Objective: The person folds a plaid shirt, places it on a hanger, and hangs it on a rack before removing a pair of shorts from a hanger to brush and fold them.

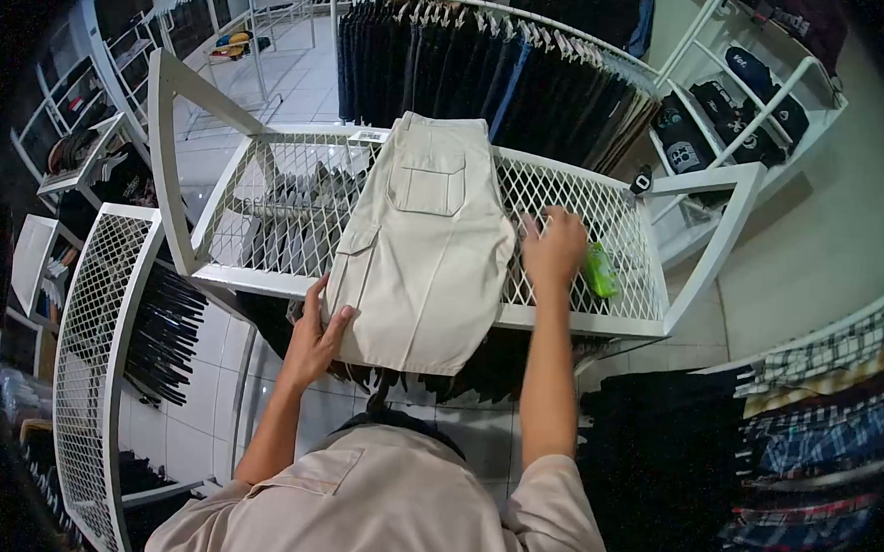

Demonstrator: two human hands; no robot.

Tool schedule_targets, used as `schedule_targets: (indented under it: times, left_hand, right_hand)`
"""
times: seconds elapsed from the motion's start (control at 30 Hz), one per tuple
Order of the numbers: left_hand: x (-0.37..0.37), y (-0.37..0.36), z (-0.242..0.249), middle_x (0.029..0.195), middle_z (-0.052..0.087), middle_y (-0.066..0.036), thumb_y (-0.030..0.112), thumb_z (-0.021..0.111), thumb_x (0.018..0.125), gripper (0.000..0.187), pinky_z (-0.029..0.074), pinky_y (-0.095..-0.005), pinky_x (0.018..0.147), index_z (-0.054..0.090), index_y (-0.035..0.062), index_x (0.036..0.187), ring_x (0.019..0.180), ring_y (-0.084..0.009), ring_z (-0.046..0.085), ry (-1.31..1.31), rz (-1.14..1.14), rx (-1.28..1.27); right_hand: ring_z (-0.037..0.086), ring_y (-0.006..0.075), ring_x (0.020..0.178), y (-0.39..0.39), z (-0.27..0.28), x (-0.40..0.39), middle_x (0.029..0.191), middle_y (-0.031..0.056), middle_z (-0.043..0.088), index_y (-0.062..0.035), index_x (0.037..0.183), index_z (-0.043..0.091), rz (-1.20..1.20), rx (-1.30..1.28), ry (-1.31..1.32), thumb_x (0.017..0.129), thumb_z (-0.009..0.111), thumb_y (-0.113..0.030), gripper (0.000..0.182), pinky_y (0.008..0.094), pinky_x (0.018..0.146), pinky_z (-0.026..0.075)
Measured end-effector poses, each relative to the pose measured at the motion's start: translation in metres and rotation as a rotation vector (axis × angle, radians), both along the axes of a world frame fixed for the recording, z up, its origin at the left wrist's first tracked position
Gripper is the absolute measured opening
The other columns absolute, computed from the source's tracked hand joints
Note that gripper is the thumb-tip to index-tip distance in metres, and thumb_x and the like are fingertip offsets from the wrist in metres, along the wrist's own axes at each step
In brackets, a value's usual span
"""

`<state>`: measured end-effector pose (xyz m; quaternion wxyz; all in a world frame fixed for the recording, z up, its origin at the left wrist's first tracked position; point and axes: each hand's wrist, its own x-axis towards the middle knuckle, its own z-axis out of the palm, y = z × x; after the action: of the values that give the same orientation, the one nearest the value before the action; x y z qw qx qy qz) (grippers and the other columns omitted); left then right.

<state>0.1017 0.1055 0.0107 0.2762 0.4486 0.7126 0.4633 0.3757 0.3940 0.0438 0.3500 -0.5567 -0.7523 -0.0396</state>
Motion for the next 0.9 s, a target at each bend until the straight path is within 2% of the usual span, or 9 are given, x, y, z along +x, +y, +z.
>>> schedule_targets:
  times: [0.13, 0.23, 0.33, 0.47, 0.53, 0.6, 0.73, 0.77, 0.9]
  left_hand:
    - [0.004, -0.007, 0.005, 0.119, 0.067, -0.036, 0.043, 0.051, 0.107, 0.069, 0.050, -0.0502, 0.098, 0.023, 0.0123, 0.162, 0.112, -0.0520, 0.066, 0.083, 0.033, -0.072]
    - [0.009, -0.008, 0.019, 0.121, 0.065, -0.037, 0.044, 0.048, 0.107, 0.068, 0.050, -0.0518, 0.096, 0.024, 0.0155, 0.164, 0.111, -0.0518, 0.065, 0.104, 0.066, -0.160]
    - [0.010, -0.003, 0.010, 0.122, 0.066, -0.035, 0.041, 0.048, 0.108, 0.065, 0.050, -0.0512, 0.095, 0.025, 0.0169, 0.164, 0.109, -0.0502, 0.067, 0.221, 0.045, -0.013]
    - [0.008, 0.003, 0.005, 0.122, 0.067, -0.032, 0.036, 0.052, 0.107, 0.061, 0.052, -0.0482, 0.092, 0.032, 0.0191, 0.163, 0.108, -0.0479, 0.068, 0.206, 0.013, 0.029]
    - [0.007, 0.006, 0.004, 0.120, 0.068, -0.032, 0.035, 0.055, 0.107, 0.062, 0.052, -0.0476, 0.091, 0.033, 0.0195, 0.162, 0.107, -0.0474, 0.068, 0.195, -0.009, 0.020]
    - [0.004, 0.005, 0.001, 0.115, 0.070, -0.031, 0.033, 0.057, 0.106, 0.063, 0.053, -0.0474, 0.090, 0.033, 0.0195, 0.162, 0.105, -0.0471, 0.069, 0.220, -0.018, 0.039]
    - [0.005, 0.003, 0.011, 0.105, 0.071, -0.031, 0.031, 0.059, 0.105, 0.065, 0.053, -0.0473, 0.083, 0.032, 0.0183, 0.163, 0.096, -0.0488, 0.069, 0.164, -0.029, 0.008]
    - [0.005, 0.003, 0.022, 0.141, 0.059, -0.028, 0.026, 0.062, 0.103, 0.065, 0.048, -0.0420, 0.106, 0.034, 0.0174, 0.162, 0.129, -0.0424, 0.061, 0.055, -0.033, -0.129]
    - [0.001, 0.002, 0.019, 0.136, 0.062, -0.029, 0.026, 0.063, 0.103, 0.066, 0.050, -0.0419, 0.102, 0.034, 0.0178, 0.162, 0.125, -0.0440, 0.062, 0.089, -0.048, -0.115]
  right_hand:
    - [0.054, 0.0422, 0.121, -0.012, -0.006, 0.073, 0.130, 0.0206, 0.055, -0.0176, 0.147, 0.056, -0.407, 0.010, -0.353, 0.097, 0.067, -0.040, 0.057, 0.0568, 0.099, 0.043]
    - [0.054, 0.0434, 0.119, -0.007, -0.028, 0.100, 0.130, 0.0233, 0.053, -0.0190, 0.154, 0.050, -0.241, -0.228, -0.261, 0.101, 0.061, -0.035, 0.056, 0.0583, 0.100, 0.042]
    - [0.054, 0.0427, 0.118, -0.016, -0.041, 0.092, 0.127, 0.0237, 0.054, -0.0178, 0.154, 0.049, -0.143, -0.101, -0.180, 0.103, 0.059, -0.029, 0.053, 0.0561, 0.101, 0.043]
    - [0.056, 0.0375, 0.120, -0.135, 0.013, -0.013, 0.127, 0.0209, 0.055, -0.0092, 0.144, 0.057, 0.435, -0.240, 0.193, 0.095, 0.069, -0.019, 0.052, 0.0484, 0.106, 0.045]
    - [0.059, 0.0370, 0.118, -0.179, 0.000, -0.044, 0.124, 0.0181, 0.061, -0.0098, 0.140, 0.063, 0.662, -0.203, 0.051, 0.088, 0.076, -0.014, 0.054, 0.0467, 0.103, 0.048]
    - [0.059, 0.0374, 0.116, -0.167, -0.010, -0.033, 0.124, 0.0191, 0.060, -0.0099, 0.139, 0.064, 0.647, -0.083, -0.035, 0.087, 0.076, -0.013, 0.053, 0.0480, 0.100, 0.048]
    - [0.058, 0.0345, 0.113, -0.096, -0.012, 0.045, 0.124, 0.0174, 0.061, -0.0090, 0.138, 0.063, -0.177, 0.006, -0.171, 0.088, 0.077, -0.015, 0.052, 0.0502, 0.100, 0.046]
    - [0.058, 0.0343, 0.113, -0.093, -0.012, 0.044, 0.124, 0.0173, 0.061, -0.0087, 0.138, 0.063, -0.085, -0.013, -0.069, 0.088, 0.077, -0.016, 0.052, 0.0494, 0.100, 0.046]
    - [0.058, 0.0340, 0.119, -0.129, 0.016, -0.046, 0.131, 0.0153, 0.058, -0.0111, 0.140, 0.061, 0.529, -0.129, 0.159, 0.087, 0.080, -0.020, 0.058, 0.0465, 0.105, 0.046]
